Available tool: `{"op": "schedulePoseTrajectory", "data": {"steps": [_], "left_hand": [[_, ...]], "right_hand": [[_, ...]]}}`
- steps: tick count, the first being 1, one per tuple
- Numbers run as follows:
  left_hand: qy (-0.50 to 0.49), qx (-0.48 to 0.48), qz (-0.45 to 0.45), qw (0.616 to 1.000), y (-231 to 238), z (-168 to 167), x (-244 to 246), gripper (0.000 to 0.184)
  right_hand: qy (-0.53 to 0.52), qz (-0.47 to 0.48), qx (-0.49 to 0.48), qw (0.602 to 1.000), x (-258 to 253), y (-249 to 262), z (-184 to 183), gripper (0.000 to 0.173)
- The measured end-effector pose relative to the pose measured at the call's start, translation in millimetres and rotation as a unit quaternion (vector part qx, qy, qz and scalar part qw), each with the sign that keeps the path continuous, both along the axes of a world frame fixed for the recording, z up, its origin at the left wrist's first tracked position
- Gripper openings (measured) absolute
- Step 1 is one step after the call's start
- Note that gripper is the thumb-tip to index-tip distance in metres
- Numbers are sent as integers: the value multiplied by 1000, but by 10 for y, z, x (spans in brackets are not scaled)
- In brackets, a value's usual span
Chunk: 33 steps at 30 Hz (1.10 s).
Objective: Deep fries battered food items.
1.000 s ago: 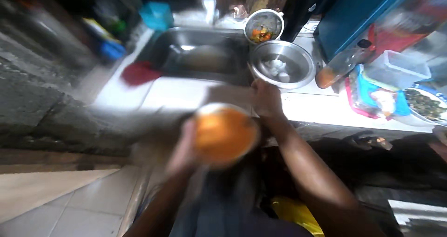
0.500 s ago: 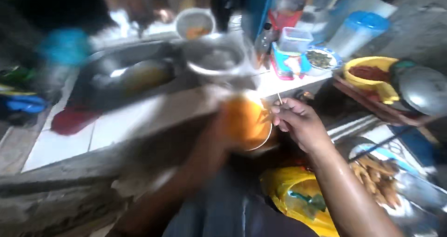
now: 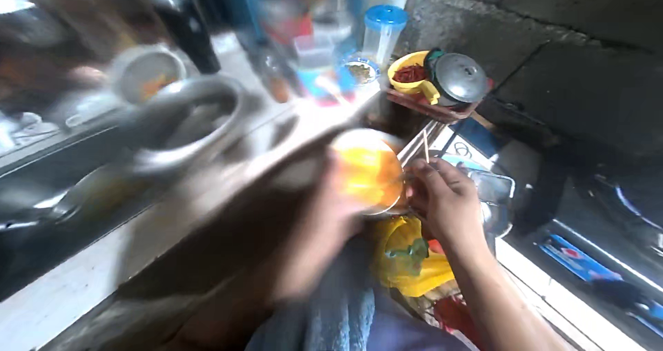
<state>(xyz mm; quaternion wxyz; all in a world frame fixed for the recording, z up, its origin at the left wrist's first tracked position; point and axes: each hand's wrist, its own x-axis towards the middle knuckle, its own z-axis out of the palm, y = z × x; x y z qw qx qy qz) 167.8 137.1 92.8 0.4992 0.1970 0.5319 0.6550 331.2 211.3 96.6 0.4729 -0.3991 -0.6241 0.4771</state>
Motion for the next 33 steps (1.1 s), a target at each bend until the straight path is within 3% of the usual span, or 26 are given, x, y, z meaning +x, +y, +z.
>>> {"op": "schedulePoseTrajectory", "data": {"steps": [6,9,13,17,22,26,30,33], "left_hand": [[-21,-1,-54,998,102,-10,65,57],[-22,-1,-64,998,111,14,113,55],[-23,-8,-64,998,88,66,140,55],[-46,-2,-44,998,78,103,155,58],[-66,2,-22,998,54,77,140,62],[-56,10,-22,998,23,49,91,61],[-35,18,-33,999,6,5,71,59],[-23,19,-51,998,17,-50,64,59]], "right_hand": [[39,-31,27,998,235,61,187,24],[-19,-8,141,990,188,15,240,18],[-82,19,308,948,136,-66,309,24],[-94,27,378,921,59,-163,349,26],[-97,35,382,918,-33,-164,293,25],[-134,-5,357,925,165,-123,450,28],[-260,-41,254,931,199,-90,553,25],[-263,-20,146,953,130,-47,425,22]]}}
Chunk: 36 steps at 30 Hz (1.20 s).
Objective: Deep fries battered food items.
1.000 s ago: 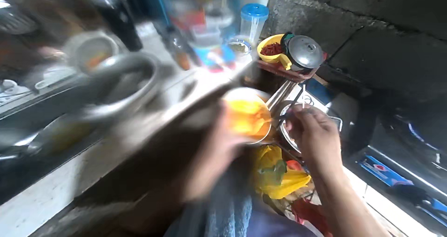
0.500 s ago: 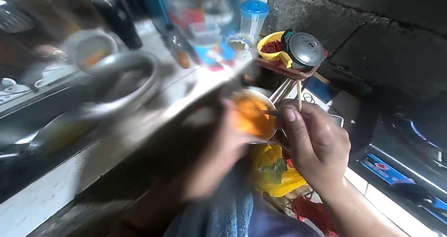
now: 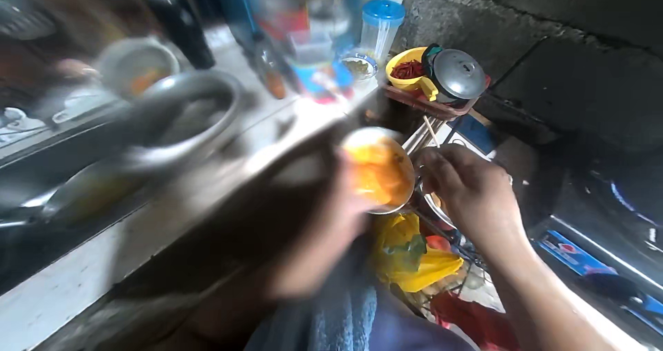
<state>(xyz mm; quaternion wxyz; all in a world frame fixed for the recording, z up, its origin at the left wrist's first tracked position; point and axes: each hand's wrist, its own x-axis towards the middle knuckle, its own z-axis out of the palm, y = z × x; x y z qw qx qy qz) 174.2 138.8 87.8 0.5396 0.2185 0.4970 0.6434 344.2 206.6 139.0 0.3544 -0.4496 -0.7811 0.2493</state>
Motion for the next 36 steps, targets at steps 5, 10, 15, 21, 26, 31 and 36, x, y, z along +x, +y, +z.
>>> {"op": "schedulePoseTrajectory", "data": {"steps": [5,10,15,21,26,31,36], "left_hand": [[0,-15,-17,1000,27,-26,26,58],[-6,-12,-17,1000,35,-29,90,58],[-13,-10,-2,1000,25,6,66,58],[-14,-5,-18,1000,32,-16,59,59],[-8,-1,-23,1000,24,-8,75,57],[0,-5,-23,1000,13,-7,76,59],[10,7,-38,999,-19,26,46,56]], "right_hand": [[98,-20,-5,995,-30,-10,43,19],[133,60,51,988,-128,-94,-69,20],[90,76,17,993,216,64,66,20],[-91,143,-92,981,384,453,10,16],[-218,3,117,969,438,356,235,33],[-220,111,199,949,332,199,310,15],[-190,208,341,897,251,291,234,19]]}}
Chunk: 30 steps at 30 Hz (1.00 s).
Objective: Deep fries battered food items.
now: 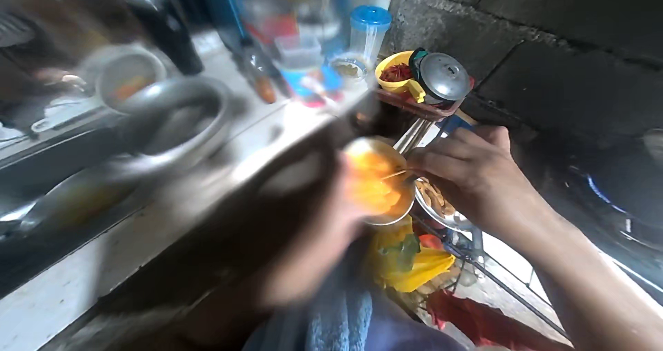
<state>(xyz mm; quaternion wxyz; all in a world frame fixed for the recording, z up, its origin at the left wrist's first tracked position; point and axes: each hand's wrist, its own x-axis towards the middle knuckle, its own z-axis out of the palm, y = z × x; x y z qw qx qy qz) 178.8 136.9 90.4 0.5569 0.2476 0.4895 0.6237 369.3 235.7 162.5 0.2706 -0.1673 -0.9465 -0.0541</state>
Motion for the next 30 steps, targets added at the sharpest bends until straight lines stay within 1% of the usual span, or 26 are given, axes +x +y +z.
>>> {"op": "schedulePoseTrajectory", "data": {"steps": [3,6,13,25,30], "left_hand": [[5,-6,2,1000,-16,34,-10,56],[6,-9,1,1000,-30,74,-18,56],[10,-4,-11,1000,-20,97,-32,56],[22,-7,-11,1000,6,127,-42,55],[18,-4,-5,1000,24,102,-34,51]], "right_hand": [[12,7,7,1000,-55,-30,21,21],[-5,10,15,1000,-139,-76,28,21],[-53,48,76,995,-360,-103,41,19],[-91,70,94,989,-572,-95,84,17],[-119,63,111,985,-632,-150,105,15]]}}
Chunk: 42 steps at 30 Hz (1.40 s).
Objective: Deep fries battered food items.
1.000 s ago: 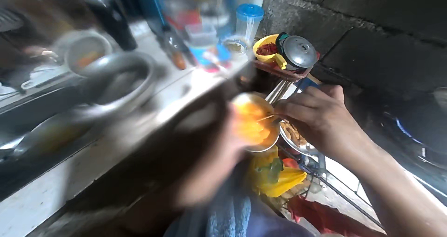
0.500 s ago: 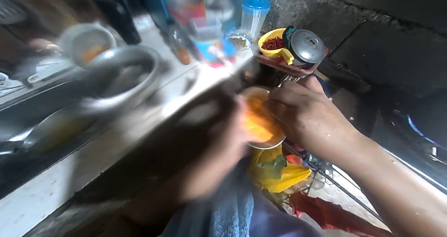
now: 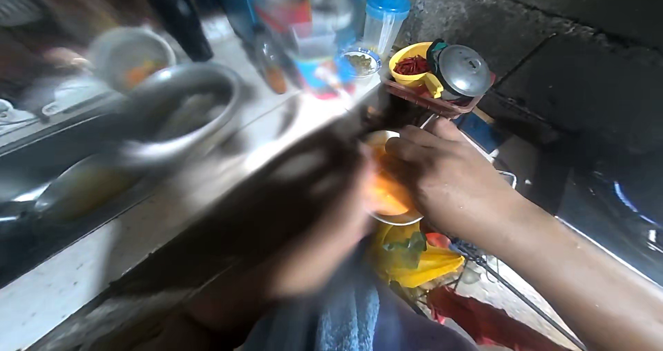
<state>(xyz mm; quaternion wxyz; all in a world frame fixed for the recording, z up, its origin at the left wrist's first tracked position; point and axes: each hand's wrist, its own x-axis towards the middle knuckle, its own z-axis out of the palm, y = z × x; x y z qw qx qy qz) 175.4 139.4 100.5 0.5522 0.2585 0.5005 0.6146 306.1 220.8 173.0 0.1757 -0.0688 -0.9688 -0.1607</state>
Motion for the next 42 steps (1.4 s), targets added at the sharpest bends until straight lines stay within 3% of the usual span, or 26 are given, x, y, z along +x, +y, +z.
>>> {"op": "schedulePoseTrajectory", "data": {"steps": [9,28,34,42], "left_hand": [[-18,-9,13,1000,14,-16,29,45],[-11,-7,13,1000,-1,-2,41,52],[21,-10,-26,999,36,-56,-36,56],[14,-45,-39,998,127,30,-34,58]], "right_hand": [[-27,-17,55,998,-82,-137,-14,19],[14,-9,41,999,-138,-113,-374,16],[77,-54,-119,988,47,89,-476,12],[203,-127,-345,907,453,270,-581,23]]}}
